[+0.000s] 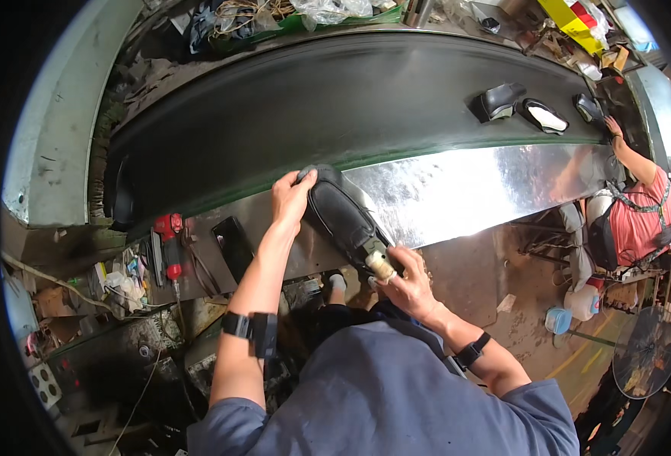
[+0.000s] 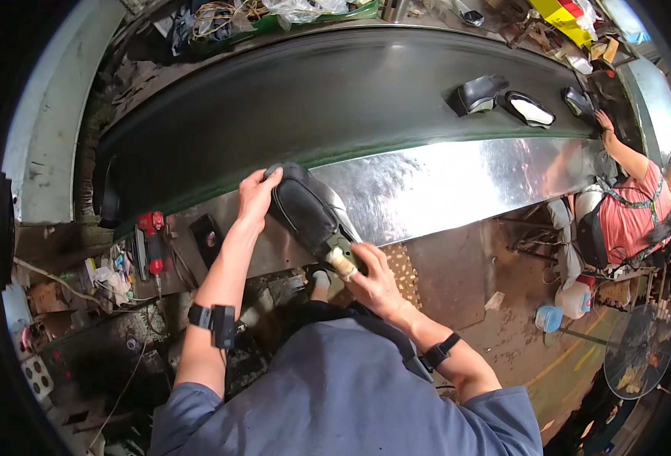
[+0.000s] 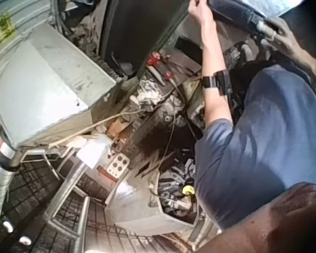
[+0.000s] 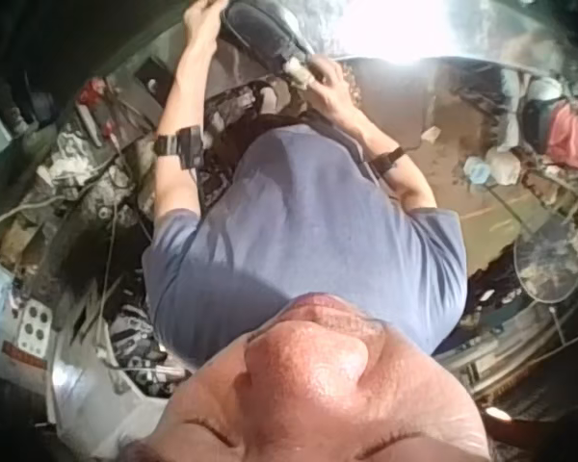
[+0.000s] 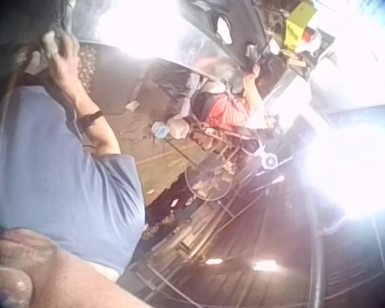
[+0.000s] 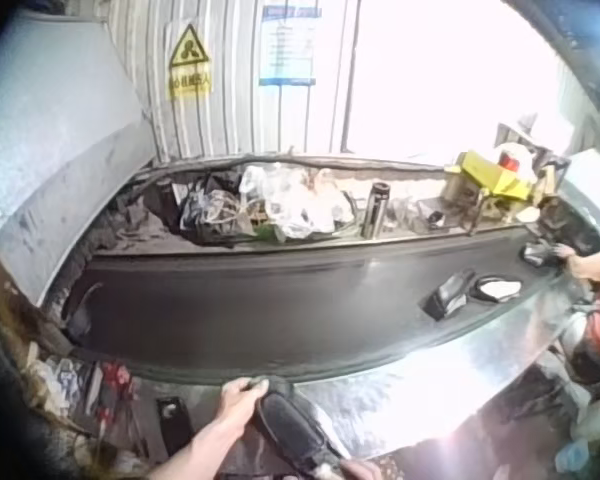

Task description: Operate a sole lasting machine and conveyor line to manufacture shoes.

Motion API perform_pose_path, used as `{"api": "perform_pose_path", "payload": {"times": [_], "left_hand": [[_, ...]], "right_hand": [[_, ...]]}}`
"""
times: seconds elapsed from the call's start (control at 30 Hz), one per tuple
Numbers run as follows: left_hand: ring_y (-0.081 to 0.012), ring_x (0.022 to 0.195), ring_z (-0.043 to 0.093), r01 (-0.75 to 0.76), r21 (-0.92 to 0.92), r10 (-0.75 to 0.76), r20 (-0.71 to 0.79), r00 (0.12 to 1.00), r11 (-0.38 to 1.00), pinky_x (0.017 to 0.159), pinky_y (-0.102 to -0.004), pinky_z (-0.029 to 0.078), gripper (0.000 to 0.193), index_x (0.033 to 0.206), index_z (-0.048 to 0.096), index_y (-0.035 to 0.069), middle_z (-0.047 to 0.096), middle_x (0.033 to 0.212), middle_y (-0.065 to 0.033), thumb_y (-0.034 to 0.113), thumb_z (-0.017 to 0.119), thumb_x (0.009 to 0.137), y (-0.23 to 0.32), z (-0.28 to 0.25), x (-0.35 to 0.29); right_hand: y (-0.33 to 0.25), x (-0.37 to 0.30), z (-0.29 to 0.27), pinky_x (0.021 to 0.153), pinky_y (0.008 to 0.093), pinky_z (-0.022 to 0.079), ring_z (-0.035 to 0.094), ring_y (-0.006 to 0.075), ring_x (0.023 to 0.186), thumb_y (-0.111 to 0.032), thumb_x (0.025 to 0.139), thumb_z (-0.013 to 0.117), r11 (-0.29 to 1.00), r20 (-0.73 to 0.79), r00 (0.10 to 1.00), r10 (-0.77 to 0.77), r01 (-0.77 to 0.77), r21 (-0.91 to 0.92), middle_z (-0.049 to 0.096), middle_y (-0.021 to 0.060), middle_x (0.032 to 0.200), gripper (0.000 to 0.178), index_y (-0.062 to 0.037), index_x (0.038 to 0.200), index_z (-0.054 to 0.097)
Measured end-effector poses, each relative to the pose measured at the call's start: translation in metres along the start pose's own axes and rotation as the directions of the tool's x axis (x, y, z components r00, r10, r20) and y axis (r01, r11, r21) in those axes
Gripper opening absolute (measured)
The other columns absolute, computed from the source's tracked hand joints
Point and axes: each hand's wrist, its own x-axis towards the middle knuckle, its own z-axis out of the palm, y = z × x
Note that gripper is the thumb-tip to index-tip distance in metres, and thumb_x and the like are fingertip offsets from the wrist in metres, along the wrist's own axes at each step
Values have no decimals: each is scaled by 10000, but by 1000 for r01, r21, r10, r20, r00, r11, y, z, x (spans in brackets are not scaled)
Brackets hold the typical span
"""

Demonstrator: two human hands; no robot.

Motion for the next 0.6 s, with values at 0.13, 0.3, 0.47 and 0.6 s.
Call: {"api": "perform_pose_path", "payload": {"times": [0.13,0.3,0.47,0.6], "left_hand": [[-239,856,690,-40,202,77,-178,981,979,796,-350,507,318,994,752,37,739,906,-148,333,720,881,-18,14,25],[-384,871,683,-64,411,196,-288,937,910,787,-426,504,329,970,750,51,723,922,-192,365,699,882,-36,21,5],[-294,910,688,102,255,-23,-294,955,961,823,-402,505,419,1008,730,17,724,888,-142,407,725,856,-47,25,-28],[-400,1197,551,245,589,-5,-379,925,770,991,-491,471,860,1344,504,67,526,1267,-209,562,782,698,-12,78,-42]], "right_hand": [[10,5,32,1087,456,399,411,457,1352,-199,674,926,918,-152,949,276,-214,333,390,294,1454,830,19,1351,498],[20,-18,19,1117,428,366,432,422,1359,-178,718,882,836,94,917,388,-393,383,436,282,1441,844,53,1399,440],[30,-32,-14,1161,441,306,391,433,1393,-113,784,808,775,363,862,353,-487,403,464,282,1426,751,71,1404,426],[38,-43,-6,1029,415,444,549,378,1230,-184,780,836,920,212,939,271,-318,231,532,250,1315,810,52,1420,399]]}}
